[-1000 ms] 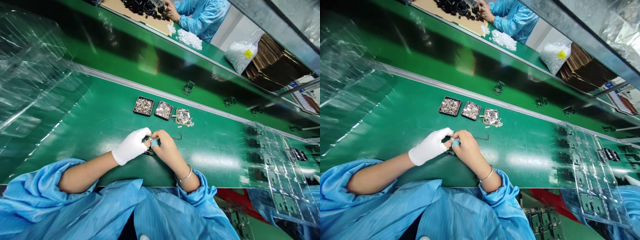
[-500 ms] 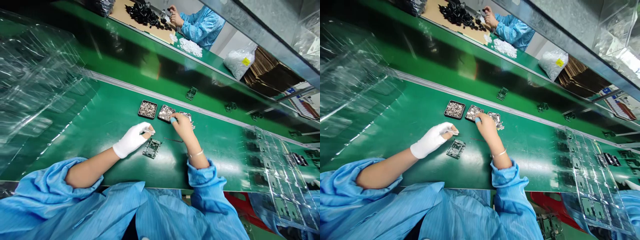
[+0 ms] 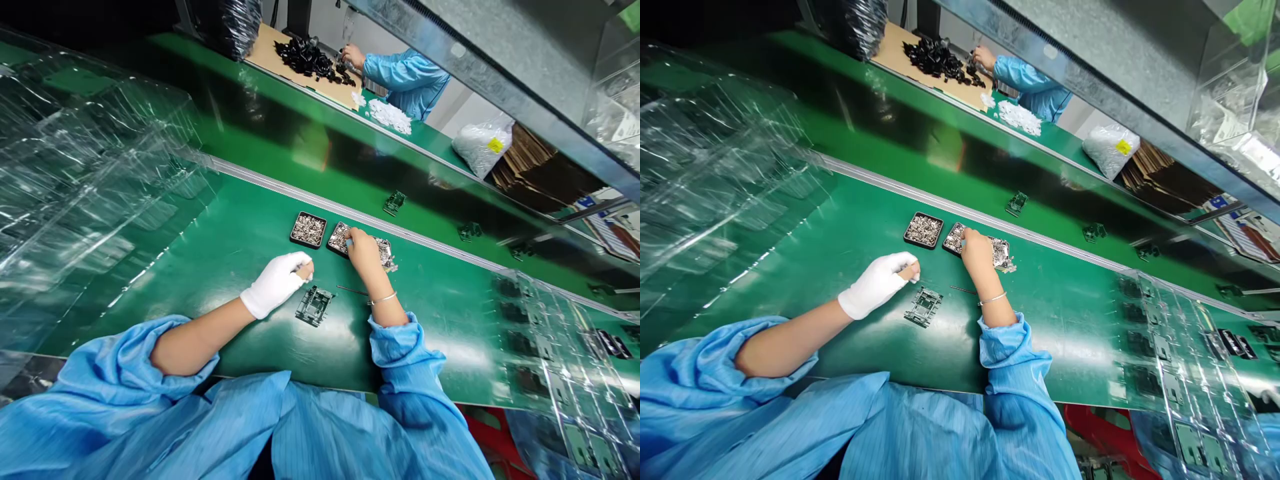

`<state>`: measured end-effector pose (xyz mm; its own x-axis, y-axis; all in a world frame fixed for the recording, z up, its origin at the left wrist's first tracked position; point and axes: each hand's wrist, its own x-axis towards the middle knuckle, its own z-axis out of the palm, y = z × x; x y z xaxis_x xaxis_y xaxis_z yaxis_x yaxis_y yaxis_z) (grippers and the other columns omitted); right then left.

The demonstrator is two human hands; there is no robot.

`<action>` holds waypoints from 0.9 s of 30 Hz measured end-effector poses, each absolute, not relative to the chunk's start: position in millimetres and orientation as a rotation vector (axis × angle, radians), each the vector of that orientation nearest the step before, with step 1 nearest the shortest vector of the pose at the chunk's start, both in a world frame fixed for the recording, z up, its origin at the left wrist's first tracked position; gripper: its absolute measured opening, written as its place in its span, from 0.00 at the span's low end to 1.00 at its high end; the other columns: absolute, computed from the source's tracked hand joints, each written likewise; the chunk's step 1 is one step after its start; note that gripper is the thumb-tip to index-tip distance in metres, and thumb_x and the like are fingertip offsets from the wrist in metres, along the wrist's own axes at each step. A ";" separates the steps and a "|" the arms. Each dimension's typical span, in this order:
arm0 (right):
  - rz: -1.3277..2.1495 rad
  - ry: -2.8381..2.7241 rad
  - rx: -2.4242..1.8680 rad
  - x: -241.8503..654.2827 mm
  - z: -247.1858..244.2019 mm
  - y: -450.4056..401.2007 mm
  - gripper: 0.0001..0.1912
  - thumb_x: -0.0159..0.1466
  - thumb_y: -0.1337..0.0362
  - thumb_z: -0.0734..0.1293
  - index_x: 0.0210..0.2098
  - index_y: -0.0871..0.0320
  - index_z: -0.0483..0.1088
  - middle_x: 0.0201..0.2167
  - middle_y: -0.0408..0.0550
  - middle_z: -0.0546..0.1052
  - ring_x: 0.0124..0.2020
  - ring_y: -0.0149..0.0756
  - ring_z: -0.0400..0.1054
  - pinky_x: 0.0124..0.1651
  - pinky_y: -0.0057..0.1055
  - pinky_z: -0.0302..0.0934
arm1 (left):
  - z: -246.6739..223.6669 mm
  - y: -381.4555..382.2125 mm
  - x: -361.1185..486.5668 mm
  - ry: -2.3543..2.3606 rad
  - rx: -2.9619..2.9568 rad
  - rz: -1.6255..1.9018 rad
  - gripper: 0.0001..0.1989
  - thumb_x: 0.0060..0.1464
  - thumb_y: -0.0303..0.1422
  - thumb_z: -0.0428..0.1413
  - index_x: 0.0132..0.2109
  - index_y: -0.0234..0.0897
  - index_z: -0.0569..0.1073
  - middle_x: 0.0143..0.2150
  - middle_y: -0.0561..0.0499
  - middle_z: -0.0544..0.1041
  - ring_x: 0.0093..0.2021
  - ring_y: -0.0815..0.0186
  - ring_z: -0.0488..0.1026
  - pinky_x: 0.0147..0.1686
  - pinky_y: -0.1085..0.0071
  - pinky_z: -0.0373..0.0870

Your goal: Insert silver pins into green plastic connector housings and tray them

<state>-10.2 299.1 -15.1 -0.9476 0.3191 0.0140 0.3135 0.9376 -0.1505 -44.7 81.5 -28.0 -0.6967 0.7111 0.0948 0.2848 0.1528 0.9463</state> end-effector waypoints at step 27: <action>1.150 -2.481 -0.478 4.1 -41.1 318.1 0.12 0.60 0.63 0.56 0.41 0.58 0.65 0.36 0.48 0.71 0.33 0.34 0.64 0.40 0.32 0.60 | -27.3 86.3 -42.8 2.132 1.066 1.453 0.13 0.56 0.38 0.47 0.28 0.37 0.67 0.26 0.53 0.70 0.29 0.65 0.67 0.32 0.70 0.62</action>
